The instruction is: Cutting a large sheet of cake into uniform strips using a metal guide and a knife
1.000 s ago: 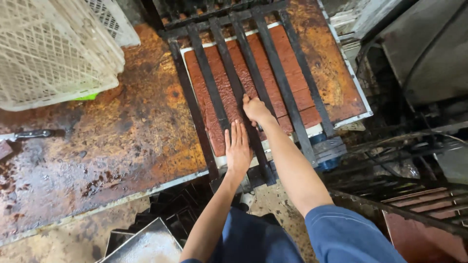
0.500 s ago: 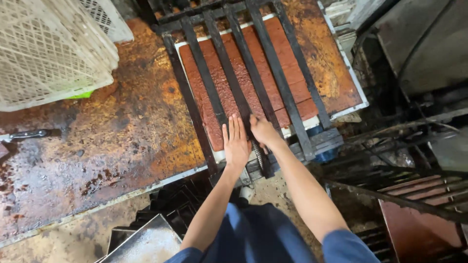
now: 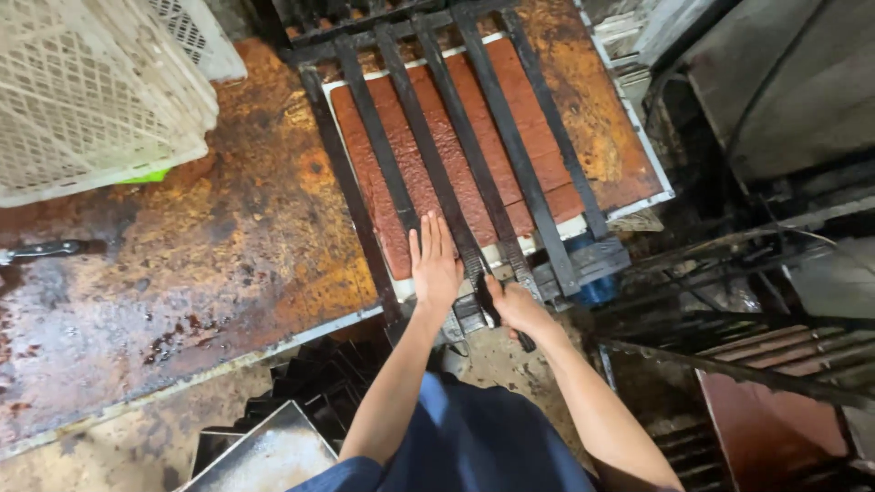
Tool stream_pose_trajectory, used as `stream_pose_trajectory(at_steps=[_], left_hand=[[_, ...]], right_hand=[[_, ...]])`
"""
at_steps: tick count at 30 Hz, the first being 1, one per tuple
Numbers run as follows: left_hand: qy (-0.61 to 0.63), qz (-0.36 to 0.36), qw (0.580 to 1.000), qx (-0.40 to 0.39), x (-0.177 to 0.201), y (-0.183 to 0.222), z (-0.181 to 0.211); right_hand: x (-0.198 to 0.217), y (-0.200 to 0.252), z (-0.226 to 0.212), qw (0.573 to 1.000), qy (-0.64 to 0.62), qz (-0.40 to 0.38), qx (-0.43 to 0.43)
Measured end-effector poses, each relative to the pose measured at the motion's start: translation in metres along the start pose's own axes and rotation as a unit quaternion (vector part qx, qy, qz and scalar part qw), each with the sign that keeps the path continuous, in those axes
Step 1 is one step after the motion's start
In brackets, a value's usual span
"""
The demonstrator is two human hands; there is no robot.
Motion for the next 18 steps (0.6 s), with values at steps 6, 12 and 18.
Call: stream_pose_trajectory(at_steps=[6, 12, 18], left_hand=[[-0.010, 0.001, 1.000, 0.010, -0.004, 0.007, 0.000], [-0.016, -0.001, 1.000, 0.017, -0.006, 0.004, 0.000], [-0.008, -0.014, 1.000, 0.018, -0.006, 0.002, 0.000]], right_hand=[[-0.010, 0.013, 0.017, 0.986, 0.101, 0.089, 0.102], [-0.023, -0.012, 0.027, 0.986, 0.108, 0.078, 0.095], [0.003, -0.123, 0.018, 0.978, 0.116, 0.113, 0.133]])
Point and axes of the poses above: each hand's wrist, its own y-axis away from the middle knuckle, its own x-axis out of the back of the hand, z = x × y, the point moved 9 cm from there along -y, towards the middle knuckle, and after that the axes turned 11 degrees about -z, right-handed, at the moved point
